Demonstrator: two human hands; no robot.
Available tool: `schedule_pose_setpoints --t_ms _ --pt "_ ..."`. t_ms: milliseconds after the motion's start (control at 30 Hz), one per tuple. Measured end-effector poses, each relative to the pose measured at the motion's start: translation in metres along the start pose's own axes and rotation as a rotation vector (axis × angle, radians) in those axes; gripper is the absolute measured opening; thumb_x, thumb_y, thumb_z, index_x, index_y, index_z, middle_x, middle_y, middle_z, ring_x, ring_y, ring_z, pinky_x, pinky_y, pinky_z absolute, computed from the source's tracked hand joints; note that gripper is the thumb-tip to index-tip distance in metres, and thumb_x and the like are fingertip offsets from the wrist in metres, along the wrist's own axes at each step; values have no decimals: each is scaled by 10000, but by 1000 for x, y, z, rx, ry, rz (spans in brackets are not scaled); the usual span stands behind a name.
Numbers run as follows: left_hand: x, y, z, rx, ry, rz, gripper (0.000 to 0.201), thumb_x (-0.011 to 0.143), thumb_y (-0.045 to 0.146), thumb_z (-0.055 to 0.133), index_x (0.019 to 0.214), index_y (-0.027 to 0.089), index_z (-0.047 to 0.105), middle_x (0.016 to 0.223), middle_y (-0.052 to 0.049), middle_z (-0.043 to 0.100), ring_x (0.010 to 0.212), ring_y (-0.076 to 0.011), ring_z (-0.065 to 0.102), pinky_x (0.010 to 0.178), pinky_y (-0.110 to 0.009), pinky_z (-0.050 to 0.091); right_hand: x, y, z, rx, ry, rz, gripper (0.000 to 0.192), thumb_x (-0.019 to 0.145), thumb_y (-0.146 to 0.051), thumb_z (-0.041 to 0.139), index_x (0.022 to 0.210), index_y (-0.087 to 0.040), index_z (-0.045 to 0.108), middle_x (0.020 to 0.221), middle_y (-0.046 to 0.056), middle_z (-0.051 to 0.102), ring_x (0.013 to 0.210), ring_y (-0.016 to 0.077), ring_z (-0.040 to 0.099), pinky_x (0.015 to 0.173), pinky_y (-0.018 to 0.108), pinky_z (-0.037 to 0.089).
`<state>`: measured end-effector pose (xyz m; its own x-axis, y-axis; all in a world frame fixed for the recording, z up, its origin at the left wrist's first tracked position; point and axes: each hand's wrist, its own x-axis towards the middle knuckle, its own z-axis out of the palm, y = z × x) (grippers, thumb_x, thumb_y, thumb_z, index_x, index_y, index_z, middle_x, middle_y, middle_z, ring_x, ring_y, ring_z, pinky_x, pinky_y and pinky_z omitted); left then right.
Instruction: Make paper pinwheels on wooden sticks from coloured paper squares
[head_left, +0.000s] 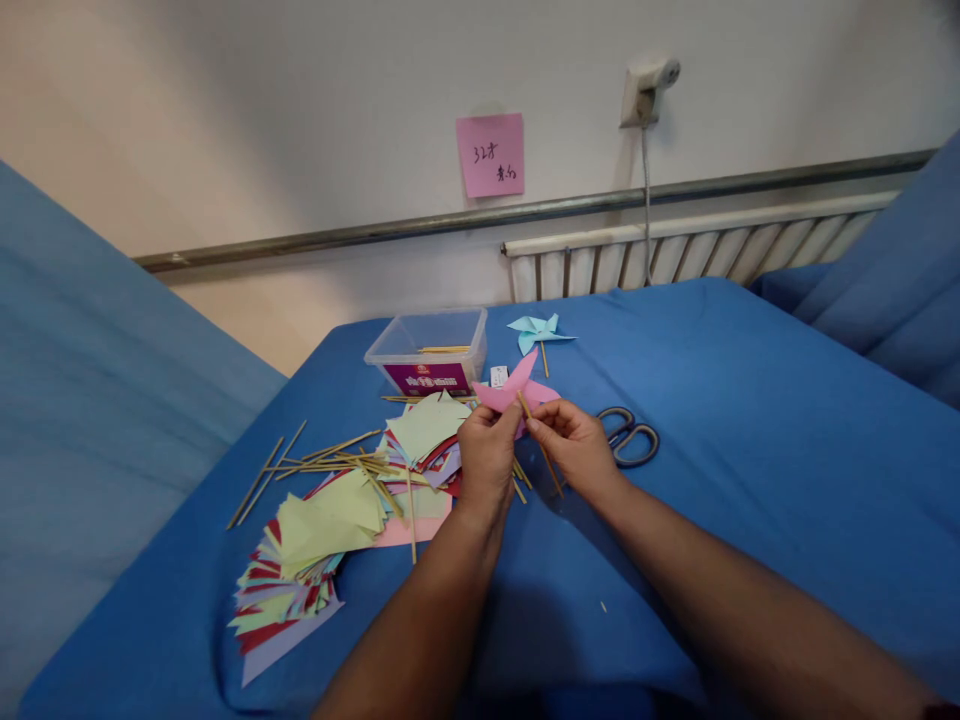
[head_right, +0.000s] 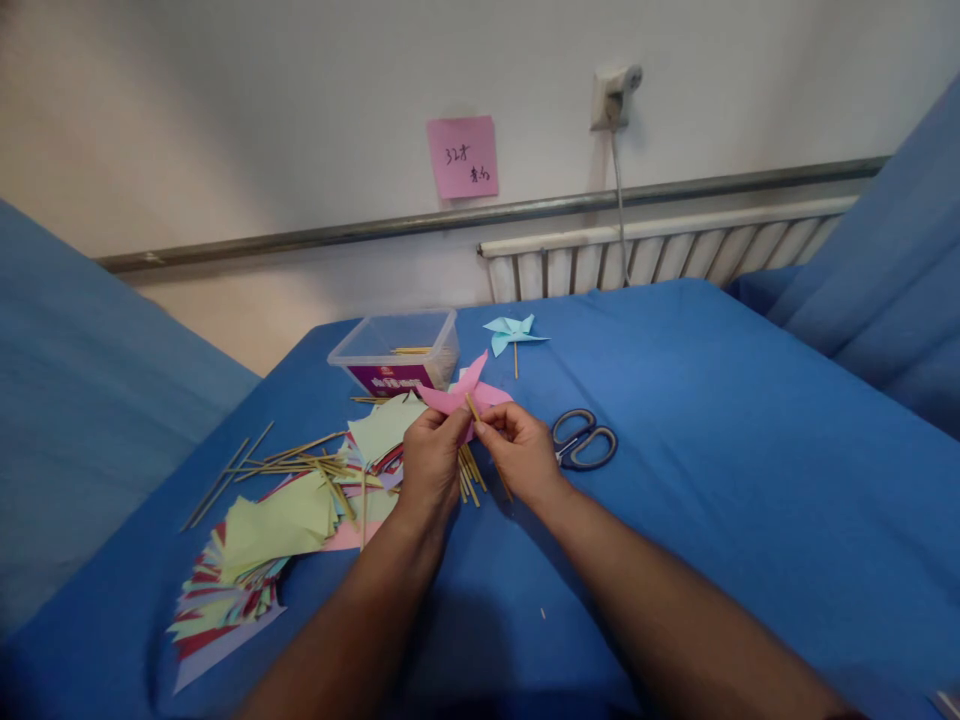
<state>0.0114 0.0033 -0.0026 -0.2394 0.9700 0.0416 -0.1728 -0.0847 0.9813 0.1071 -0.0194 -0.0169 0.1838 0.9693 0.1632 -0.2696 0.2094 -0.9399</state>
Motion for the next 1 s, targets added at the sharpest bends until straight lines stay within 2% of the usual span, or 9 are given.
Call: schedule_pose_setpoints --t_ms 233,633,1000 --pt "2 -2 -1 10 12 -31 224 581 320 754 666 133 667 586 19 587 532 -91 482 520 -213 342 0 0 -3 -41 -42 38 203 739 -385 679 749 -189 626 605 -27 568 514 98 459 475 221 335" --pt "-5 11 1 163 27 97 207 613 329 734 629 134 668 555 15 585 528 -105 479 509 -216 360 1 5 -8 -134 -52 16 225 782 -413 633 740 -192 628 610 -17 594 538 114 488 493 226 346" --pt "-7 13 0 213 24 118 222 629 343 720 629 129 659 555 8 588 533 -108 492 505 -213 366 0 7 -8 -106 -94 35 275 803 -457 606 764 -184 617 623 -24 607 444 72 409 427 206 306"
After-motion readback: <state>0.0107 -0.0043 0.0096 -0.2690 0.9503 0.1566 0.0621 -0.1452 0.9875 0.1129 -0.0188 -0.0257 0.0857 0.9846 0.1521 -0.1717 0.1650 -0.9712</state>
